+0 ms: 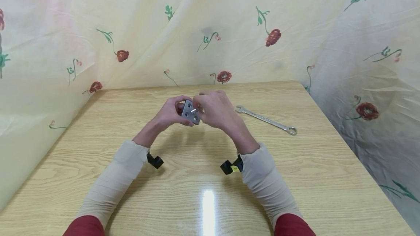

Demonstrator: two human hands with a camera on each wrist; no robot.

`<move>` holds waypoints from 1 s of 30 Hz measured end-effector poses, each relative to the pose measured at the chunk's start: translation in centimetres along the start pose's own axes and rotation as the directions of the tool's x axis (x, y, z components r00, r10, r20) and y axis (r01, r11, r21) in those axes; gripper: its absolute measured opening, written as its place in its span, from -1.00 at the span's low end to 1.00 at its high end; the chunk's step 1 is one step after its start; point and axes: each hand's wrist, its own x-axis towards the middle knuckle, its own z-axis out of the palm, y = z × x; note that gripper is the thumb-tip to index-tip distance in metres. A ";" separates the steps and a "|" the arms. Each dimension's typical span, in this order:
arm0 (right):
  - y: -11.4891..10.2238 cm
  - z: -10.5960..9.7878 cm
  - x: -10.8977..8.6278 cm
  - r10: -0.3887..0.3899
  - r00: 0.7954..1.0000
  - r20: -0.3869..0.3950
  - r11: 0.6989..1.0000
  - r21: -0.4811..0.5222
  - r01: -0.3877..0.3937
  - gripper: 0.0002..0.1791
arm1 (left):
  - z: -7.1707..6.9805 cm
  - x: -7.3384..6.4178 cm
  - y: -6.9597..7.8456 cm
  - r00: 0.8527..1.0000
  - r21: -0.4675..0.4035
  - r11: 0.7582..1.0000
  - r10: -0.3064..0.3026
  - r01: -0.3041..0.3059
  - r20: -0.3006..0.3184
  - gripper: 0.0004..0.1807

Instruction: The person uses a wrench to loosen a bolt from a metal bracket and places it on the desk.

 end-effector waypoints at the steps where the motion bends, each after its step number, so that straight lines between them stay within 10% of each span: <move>1: 0.0 0.1 0.0 -0.003 1.000 -0.006 1.000 -0.003 0.003 -0.91 | 0.0 0.0 0.0 1.000 -0.002 1.000 0.002 -0.002 0.001 -0.29; 18: 0.1 0.8 0.1 -0.014 1.000 -0.025 1.000 0.015 0.015 -0.66 | 0.1 0.0 0.3 1.000 -0.022 1.000 -0.014 0.014 0.012 -0.24; 30: -0.1 -0.1 0.2 0.286 0.947 0.148 0.957 0.010 -0.291 -0.49 | 0.0 0.0 0.1 1.000 -0.003 1.000 -0.010 0.010 0.005 -0.27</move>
